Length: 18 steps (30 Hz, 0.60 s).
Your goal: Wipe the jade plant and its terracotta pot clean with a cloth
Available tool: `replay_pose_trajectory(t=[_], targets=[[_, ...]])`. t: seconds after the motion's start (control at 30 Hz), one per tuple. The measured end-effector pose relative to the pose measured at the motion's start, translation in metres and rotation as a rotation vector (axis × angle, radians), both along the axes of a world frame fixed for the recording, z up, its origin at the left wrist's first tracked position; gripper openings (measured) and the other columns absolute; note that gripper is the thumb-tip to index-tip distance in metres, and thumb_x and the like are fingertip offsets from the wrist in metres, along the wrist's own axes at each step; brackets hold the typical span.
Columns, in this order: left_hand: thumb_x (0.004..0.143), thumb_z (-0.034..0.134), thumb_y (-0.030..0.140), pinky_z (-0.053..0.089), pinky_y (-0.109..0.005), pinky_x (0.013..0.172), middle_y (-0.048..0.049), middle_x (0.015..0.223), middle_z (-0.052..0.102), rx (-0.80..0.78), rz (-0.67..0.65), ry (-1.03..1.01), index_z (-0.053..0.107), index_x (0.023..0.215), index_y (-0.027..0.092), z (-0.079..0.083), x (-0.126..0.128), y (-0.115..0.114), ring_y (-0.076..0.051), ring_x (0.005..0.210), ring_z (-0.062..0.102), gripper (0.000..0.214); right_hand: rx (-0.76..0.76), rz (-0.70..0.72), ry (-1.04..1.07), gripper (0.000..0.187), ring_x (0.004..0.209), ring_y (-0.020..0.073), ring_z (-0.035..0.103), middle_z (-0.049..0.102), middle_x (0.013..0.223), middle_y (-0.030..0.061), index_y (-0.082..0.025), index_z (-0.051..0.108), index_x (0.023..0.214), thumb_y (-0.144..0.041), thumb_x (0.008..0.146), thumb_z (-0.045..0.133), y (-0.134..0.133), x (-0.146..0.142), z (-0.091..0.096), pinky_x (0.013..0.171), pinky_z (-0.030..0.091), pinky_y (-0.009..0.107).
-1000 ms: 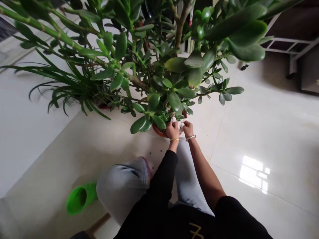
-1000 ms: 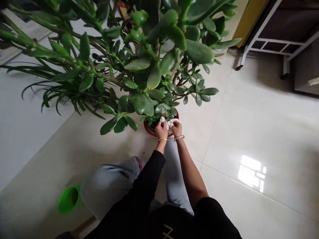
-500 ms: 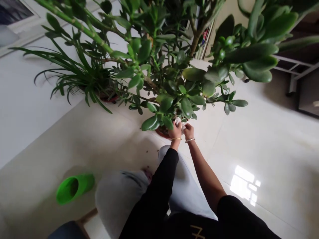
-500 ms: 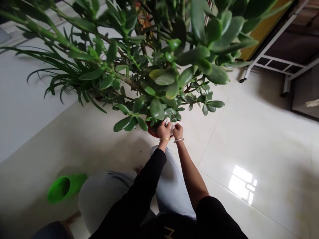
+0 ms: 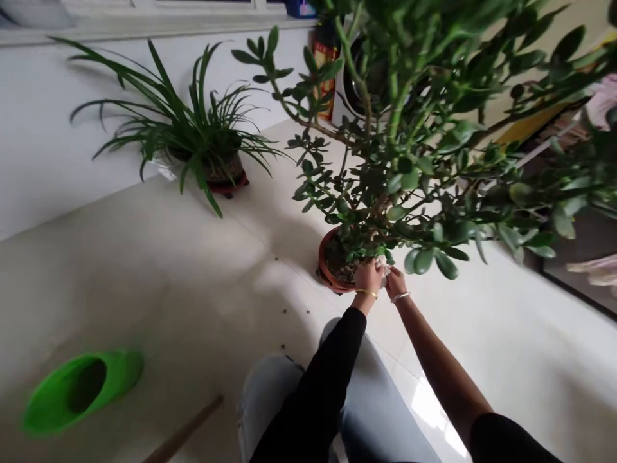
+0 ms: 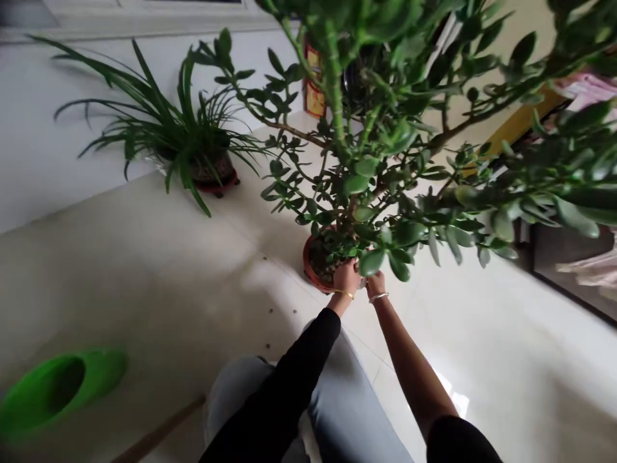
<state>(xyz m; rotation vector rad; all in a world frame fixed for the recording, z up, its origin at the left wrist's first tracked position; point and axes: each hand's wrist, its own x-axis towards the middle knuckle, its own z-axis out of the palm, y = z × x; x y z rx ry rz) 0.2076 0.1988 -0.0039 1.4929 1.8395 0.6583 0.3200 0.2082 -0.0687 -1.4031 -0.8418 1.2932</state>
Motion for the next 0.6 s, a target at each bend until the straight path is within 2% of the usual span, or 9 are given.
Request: replay_pose_trajectory(t=[0.1, 0.2, 0.3, 0.4, 0.47, 0.6], targets=[[0.098, 0.061, 0.032, 0.053, -0.029, 0.083, -0.0136, 0.112, 0.08, 0.001, -0.052, -0.058, 0.077, 0.112, 0.019, 0.002, -0.006, 0.0, -0.025, 0.1, 0.077, 0.025, -0.038, 0.011, -0.015, 0.035, 0.098, 0.0181, 0.07, 0.069, 0.119, 0.0074, -0.016, 0.065, 0.124, -0.041, 0.1, 0.066, -0.001, -0.003, 0.009, 0.084, 0.062, 0.037], [0.097, 0.062, 0.03, 0.053, -0.029, 0.082, -0.0124, 0.111, 0.08, 0.012, -0.045, -0.113, 0.077, 0.11, 0.019, -0.002, -0.005, 0.0, -0.025, 0.099, 0.077, 0.023, -0.069, 0.041, -0.04, 0.032, 0.091, 0.0162, 0.07, 0.071, 0.111, 0.0058, -0.016, 0.067, 0.119, -0.042, 0.1, 0.066, 0.0, -0.001, 0.016, 0.081, 0.062, 0.035], [0.097, 0.061, 0.029, 0.053, -0.027, 0.082, -0.0102, 0.112, 0.08, 0.041, 0.026, -0.151, 0.076, 0.11, 0.02, -0.01, 0.002, -0.004, -0.022, 0.101, 0.076, 0.021, -0.068, 0.088, -0.049, 0.031, 0.082, 0.014, 0.068, 0.072, 0.099, 0.0033, -0.015, 0.069, 0.11, -0.044, 0.099, 0.067, 0.003, 0.004, 0.015, 0.076, 0.06, 0.033], [0.097, 0.062, 0.028, 0.052, -0.025, 0.082, -0.0092, 0.112, 0.08, 0.093, 0.124, -0.152, 0.076, 0.105, 0.02, -0.021, 0.011, -0.006, -0.021, 0.1, 0.076, 0.018, -0.023, 0.124, -0.029, 0.031, 0.075, 0.0129, 0.066, 0.07, 0.087, 0.001, -0.015, 0.07, 0.102, -0.045, 0.095, 0.071, 0.008, 0.009, 0.007, 0.073, 0.058, 0.032], [0.096, 0.064, 0.026, 0.053, -0.025, 0.081, -0.0089, 0.109, 0.08, 0.146, 0.186, -0.126, 0.076, 0.101, 0.02, -0.029, 0.016, -0.006, -0.02, 0.099, 0.076, 0.014, 0.023, 0.135, 0.006, 0.032, 0.069, 0.0126, 0.064, 0.068, 0.077, -0.0003, -0.015, 0.07, 0.094, -0.046, 0.087, 0.077, 0.012, 0.01, -0.002, 0.069, 0.056, 0.031], [0.092, 0.068, 0.024, 0.053, -0.025, 0.081, -0.011, 0.099, 0.08, 0.291, 0.293, -0.021, 0.074, 0.092, 0.019, -0.042, 0.024, -0.002, -0.021, 0.095, 0.075, 0.007, 0.132, 0.138, 0.12, 0.04, 0.061, 0.0148, 0.059, 0.066, 0.064, 0.0003, -0.018, 0.068, 0.074, -0.049, 0.062, 0.09, 0.023, 0.005, -0.018, 0.059, 0.05, 0.029]])
